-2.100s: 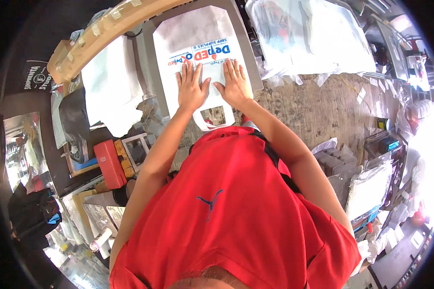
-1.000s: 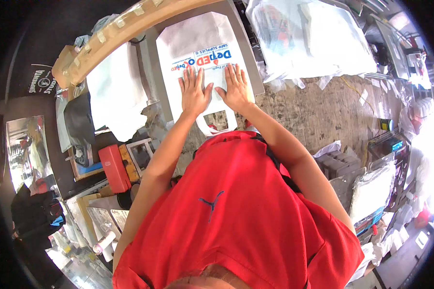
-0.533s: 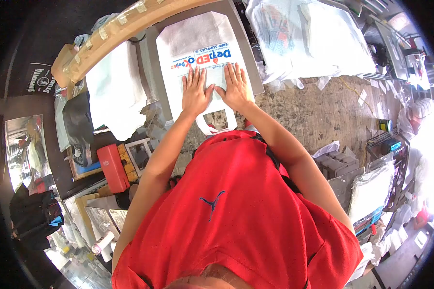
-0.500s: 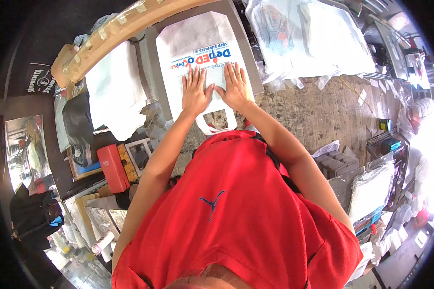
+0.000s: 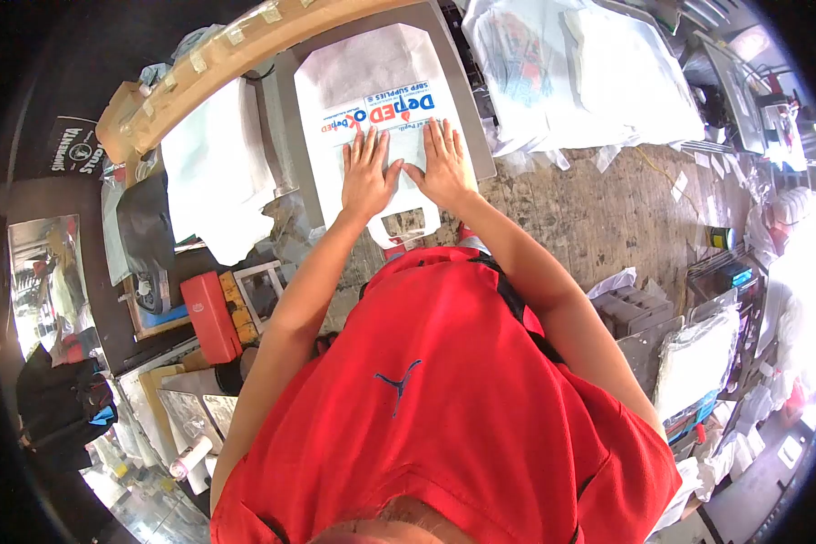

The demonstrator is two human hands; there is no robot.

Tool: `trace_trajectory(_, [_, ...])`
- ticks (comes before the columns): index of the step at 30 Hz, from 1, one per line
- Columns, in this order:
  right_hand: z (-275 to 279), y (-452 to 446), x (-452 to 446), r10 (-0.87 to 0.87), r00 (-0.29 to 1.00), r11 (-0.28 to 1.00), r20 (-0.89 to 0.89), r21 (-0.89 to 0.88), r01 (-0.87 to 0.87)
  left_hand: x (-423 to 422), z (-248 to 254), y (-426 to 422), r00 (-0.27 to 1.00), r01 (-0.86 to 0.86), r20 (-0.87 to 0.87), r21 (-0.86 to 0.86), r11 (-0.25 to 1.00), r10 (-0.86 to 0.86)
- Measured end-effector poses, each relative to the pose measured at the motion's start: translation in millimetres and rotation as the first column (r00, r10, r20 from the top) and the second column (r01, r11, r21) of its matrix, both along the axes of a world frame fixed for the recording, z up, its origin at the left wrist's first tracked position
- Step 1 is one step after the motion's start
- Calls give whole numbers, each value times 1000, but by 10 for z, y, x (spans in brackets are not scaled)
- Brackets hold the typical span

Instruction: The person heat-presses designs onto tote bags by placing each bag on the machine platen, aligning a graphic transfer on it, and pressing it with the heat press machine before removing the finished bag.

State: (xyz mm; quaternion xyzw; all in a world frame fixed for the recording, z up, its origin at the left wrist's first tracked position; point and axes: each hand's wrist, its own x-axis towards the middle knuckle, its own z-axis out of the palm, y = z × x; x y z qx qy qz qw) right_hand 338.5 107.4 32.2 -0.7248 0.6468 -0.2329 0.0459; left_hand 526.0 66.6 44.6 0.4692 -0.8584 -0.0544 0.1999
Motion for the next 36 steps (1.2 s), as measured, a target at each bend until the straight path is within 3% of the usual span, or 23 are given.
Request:
trace_trajectory(17, [82, 8, -4, -14, 996, 997, -84, 75, 20, 3, 34, -4, 1000, 17, -22, -3, 1000, -17])
trace_trajectory(36, [74, 7, -10, -2, 1000, 999, -23, 44, 3, 3, 48, 2, 997, 35, -75, -6, 999, -35])
